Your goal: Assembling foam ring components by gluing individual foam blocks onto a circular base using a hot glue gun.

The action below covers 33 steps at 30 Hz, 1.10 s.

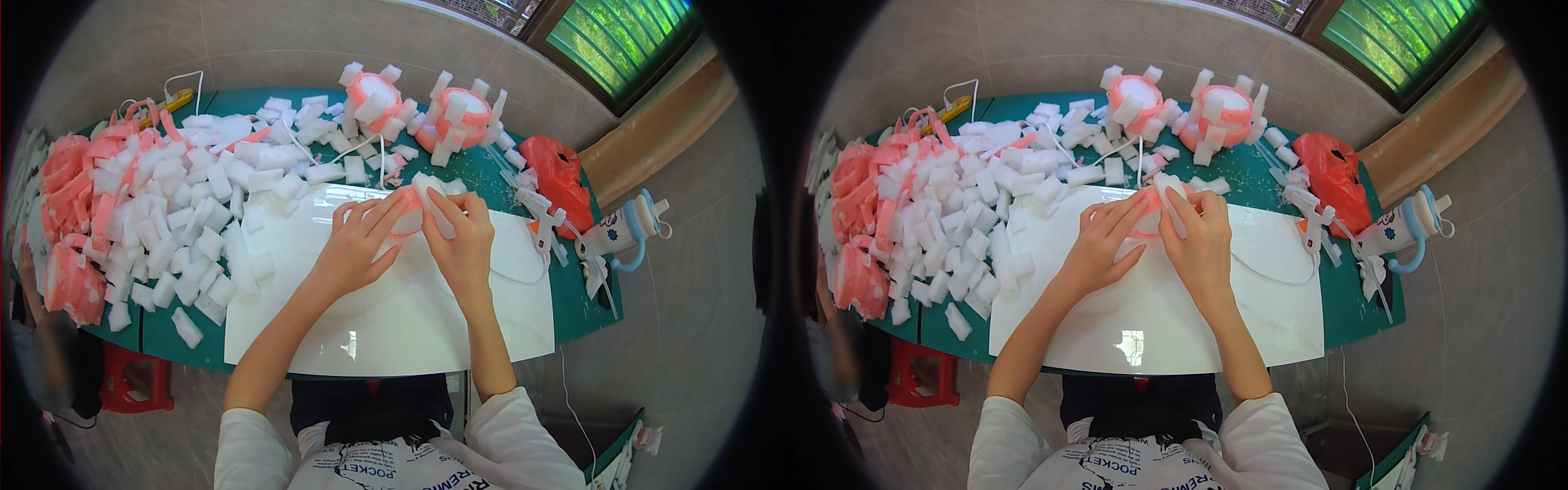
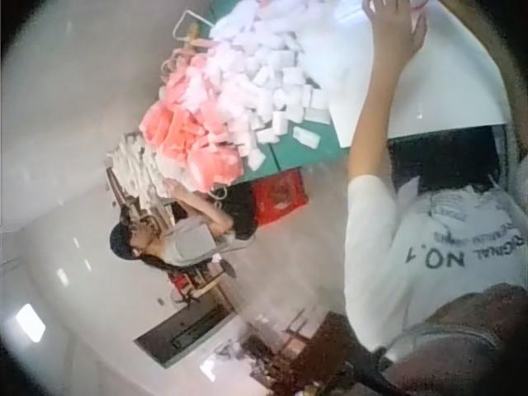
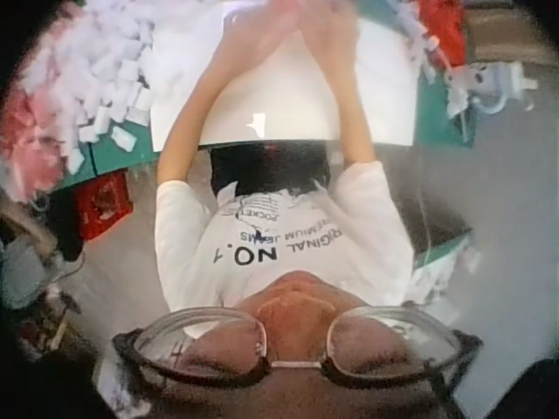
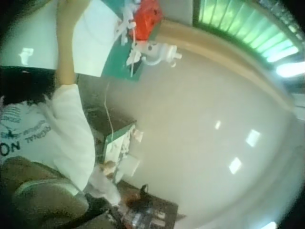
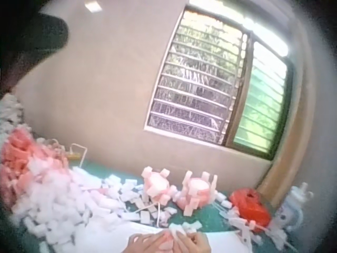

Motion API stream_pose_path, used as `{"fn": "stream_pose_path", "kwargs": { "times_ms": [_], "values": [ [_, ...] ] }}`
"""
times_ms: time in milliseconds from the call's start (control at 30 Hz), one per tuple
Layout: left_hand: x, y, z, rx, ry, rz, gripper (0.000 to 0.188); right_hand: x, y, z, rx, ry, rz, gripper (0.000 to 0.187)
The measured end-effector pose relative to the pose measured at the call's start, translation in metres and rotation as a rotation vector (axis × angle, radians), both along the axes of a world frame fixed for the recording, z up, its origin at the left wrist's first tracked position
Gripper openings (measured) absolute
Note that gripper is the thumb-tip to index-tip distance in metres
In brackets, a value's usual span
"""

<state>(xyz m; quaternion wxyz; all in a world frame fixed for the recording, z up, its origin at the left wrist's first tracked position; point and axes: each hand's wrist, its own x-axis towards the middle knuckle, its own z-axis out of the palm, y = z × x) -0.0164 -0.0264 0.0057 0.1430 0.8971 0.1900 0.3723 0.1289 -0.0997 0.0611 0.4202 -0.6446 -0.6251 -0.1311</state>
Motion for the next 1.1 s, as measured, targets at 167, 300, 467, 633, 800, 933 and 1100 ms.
{"fn": "stream_pose_path", "kwargs": {
  "times_ms": [167, 300, 467, 633, 800, 933, 1100],
  "values": [
    [-0.001, -0.001, 0.002, -0.006, 0.018, -0.009, 0.066, 0.002, -0.001, 0.001, -0.049, -0.014, 0.041, 0.029],
    [-0.001, -0.003, 0.005, -0.019, 0.013, -0.026, 0.068, 0.003, -0.004, 0.002, -0.070, -0.018, 0.064, 0.029],
    [0.000, -0.004, 0.008, -0.026, 0.000, -0.043, 0.072, 0.005, -0.003, 0.001, -0.087, 0.016, 0.087, 0.028],
    [0.000, -0.003, 0.008, -0.040, -0.009, -0.052, 0.073, 0.006, 0.000, 0.001, -0.096, 0.009, 0.111, 0.029],
    [-0.001, -0.003, 0.009, -0.059, -0.004, -0.055, 0.073, 0.008, 0.001, 0.003, -0.103, 0.003, 0.142, 0.028],
    [-0.001, -0.001, 0.007, -0.055, 0.009, -0.053, 0.072, 0.008, 0.002, 0.006, -0.142, -0.008, 0.135, 0.028],
    [-0.001, -0.001, 0.006, -0.036, 0.021, -0.036, 0.071, 0.010, 0.004, 0.016, -0.170, -0.022, 0.123, 0.029]
  ]
}}
